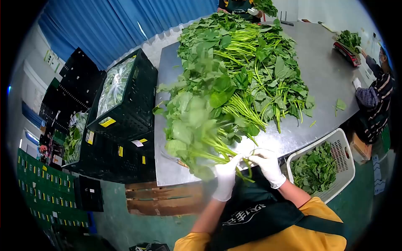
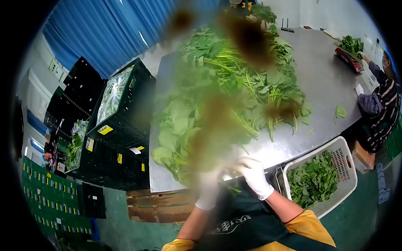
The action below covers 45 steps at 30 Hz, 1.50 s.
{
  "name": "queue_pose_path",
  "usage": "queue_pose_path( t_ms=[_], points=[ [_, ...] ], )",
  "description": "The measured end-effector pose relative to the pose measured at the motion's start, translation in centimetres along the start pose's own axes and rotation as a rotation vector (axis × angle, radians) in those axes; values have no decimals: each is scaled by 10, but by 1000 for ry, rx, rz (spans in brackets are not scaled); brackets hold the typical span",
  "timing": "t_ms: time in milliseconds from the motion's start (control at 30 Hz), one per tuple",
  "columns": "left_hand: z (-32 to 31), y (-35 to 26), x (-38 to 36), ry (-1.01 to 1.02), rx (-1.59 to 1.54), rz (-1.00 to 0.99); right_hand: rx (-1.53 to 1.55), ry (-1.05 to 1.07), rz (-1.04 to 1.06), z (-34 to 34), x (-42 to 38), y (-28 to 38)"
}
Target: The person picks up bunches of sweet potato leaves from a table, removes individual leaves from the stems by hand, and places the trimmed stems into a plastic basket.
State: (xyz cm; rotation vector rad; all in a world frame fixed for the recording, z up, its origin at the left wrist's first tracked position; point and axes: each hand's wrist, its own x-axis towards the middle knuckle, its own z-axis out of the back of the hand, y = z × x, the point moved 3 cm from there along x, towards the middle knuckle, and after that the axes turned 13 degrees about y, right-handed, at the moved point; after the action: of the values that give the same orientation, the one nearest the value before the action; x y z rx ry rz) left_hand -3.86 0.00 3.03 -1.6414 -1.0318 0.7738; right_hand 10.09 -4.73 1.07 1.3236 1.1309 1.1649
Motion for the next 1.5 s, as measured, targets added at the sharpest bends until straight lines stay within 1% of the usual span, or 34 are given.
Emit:
queue_pose_path(
  t_ms=[33,67,100,167,233,267,300,333,367,400,433,467,500,567,600,633,700,733,767,833,867,900,967,1000,1033,1100,1167,1233,1300,1333,1400,1433,1467,1500],
  points=[
    [7,0,-1,-2,-2,5,180,-72,-25,3,-9,5],
    [23,-2,-1,-106,-57,-52,147,-233,-12,16,-10,9],
    [36,-10,-4,-212,-113,-107,290,-313,43,31,-14,19],
    [58,-47,-11,-330,5,-249,481,-530,300,74,-10,9],
    [73,-69,-20,-425,-84,-338,665,-543,313,93,-6,2],
    [84,-71,-21,-343,-156,-396,598,-452,214,85,2,2],
    [87,-70,-23,-267,-345,-359,530,-360,120,71,11,4],
    [91,-68,-23,-247,-353,-309,393,-153,44,50,20,9],
    [95,-64,-21,-226,-361,-263,308,-5,-110,30,31,13],
    [98,-52,-19,-231,-433,-241,186,154,-104,15,46,-13],
    [94,-52,-20,-241,-430,-216,-543,209,156,3,65,-57],
    [98,-50,-24,-211,-432,-200,-711,190,163,-13,73,-45],
    [103,-46,-26,-179,-436,-186,-985,168,228,-30,78,-35],
    [106,-47,-29,-174,-410,-235,-1205,268,41,-49,91,-40],
    [107,-52,-32,-212,-307,-216,-1356,257,85,-56,100,-55],
    [108,-57,-36,-251,-203,-195,-1356,261,96,-53,105,-68],
    [109,-65,-40,-276,-232,-201,-1399,304,77,-56,112,-57],
    [112,-66,-43,-322,-180,-184,-1377,421,207,-47,109,-40],
    [114,-66,-45,-365,-129,-164,-1381,220,283,-43,114,-44],
    [119,-62,-43,-348,-98,-168,-976,395,302,-25,127,-38],
    [118,-62,-41,-364,-77,-156,-126,449,-223,-20,123,-12],
    [117,-61,-39,-380,-57,-144,156,433,-310,-16,119,2],
    [119,-49,-35,-366,-114,-157,362,415,-257,-11,107,24],
    [117,-45,-32,-374,-165,-122,436,441,-259,-6,106,9],
    [115,-39,-30,-378,-216,-86,451,484,-247,-5,101,8],
    [108,-27,-21,-332,-263,-96,552,431,-262,-16,83,15],
    [96,-23,-17,-337,-224,-29,436,450,-258,-12,78,14],
    [85,-25,-9,-292,-181,-1,535,423,-189,-15,72,6],
    [75,-20,0,-200,-186,13,584,414,-199,-12,67,0],
    [74,-17,5,-148,-97,-65,510,468,-233,-9,65,-2],
    [64,-13,16,-118,-78,-118,437,526,-267,-10,64,-4],
    [60,-15,22,-83,-62,-170,316,571,-162,-11,64,-3],
    [54,-18,24,-97,-137,-80,195,613,-58,-14,62,-2],
    [52,-19,25,-100,-135,-78,74,651,47,-15,60,-2]
  ],
)
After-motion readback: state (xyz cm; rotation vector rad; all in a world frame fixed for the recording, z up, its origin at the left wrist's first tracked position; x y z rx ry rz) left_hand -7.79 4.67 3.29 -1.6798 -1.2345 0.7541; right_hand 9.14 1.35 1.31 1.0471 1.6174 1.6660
